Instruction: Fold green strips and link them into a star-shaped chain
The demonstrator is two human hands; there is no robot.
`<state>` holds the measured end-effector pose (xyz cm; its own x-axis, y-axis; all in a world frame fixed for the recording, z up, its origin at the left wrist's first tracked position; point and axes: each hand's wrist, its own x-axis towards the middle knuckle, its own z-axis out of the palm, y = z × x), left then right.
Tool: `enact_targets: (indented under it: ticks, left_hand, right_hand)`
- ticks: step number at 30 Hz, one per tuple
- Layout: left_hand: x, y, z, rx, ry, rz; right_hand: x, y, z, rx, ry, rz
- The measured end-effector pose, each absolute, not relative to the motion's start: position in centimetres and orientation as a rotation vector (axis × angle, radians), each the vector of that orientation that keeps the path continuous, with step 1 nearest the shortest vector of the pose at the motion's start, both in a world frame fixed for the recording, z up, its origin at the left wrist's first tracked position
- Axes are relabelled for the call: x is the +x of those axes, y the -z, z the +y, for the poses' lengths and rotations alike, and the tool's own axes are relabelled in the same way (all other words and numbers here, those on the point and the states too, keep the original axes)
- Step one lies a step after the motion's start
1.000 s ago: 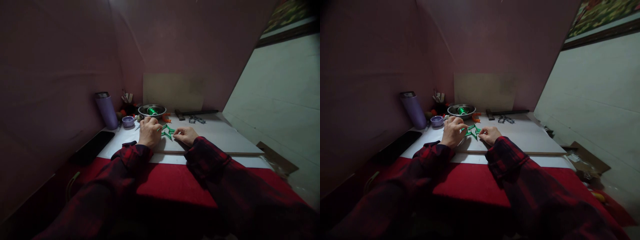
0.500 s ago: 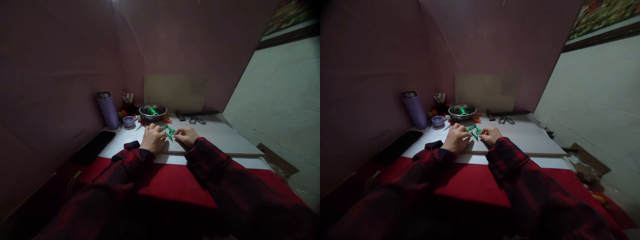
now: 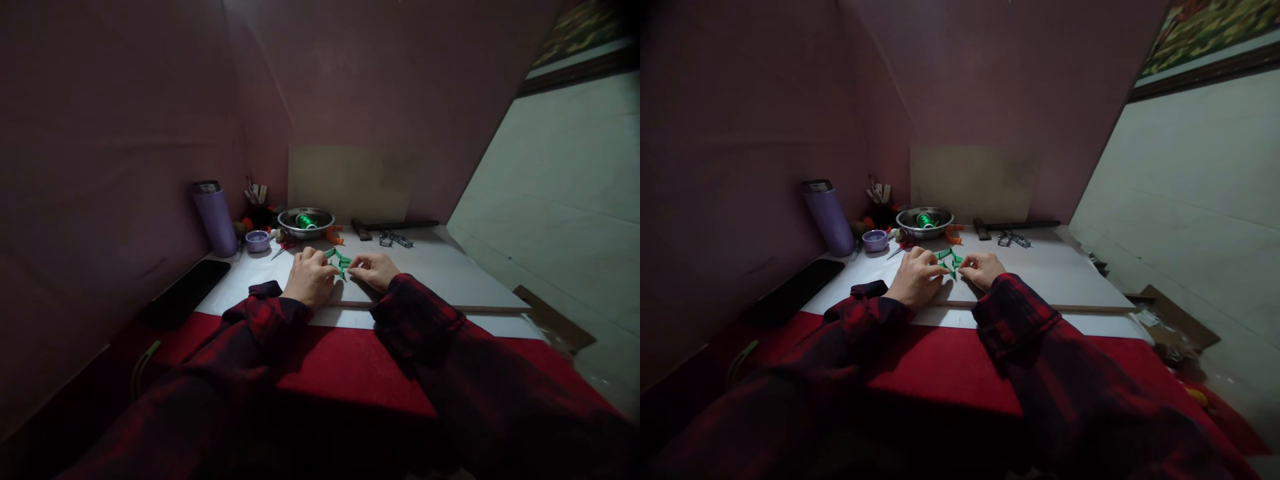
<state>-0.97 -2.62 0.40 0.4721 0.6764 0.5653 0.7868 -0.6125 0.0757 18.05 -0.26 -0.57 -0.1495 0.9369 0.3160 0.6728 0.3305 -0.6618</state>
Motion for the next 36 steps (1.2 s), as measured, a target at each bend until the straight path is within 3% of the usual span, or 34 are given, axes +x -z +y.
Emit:
enact_targets:
  ticks: [16, 36]
  left_hand:
    - [-0.7, -0.3, -2.5, -2.503, 0.823, -1.304]
    - [-0.4, 0.2, -2.0, -2.458, 0.845, -1.389]
  right_hand:
    - [18.0, 0.4, 0.2, -1.405, -0.439, -1.900]
    - [16.8, -0.8, 2.2, -1.443, 0.126, -2.144]
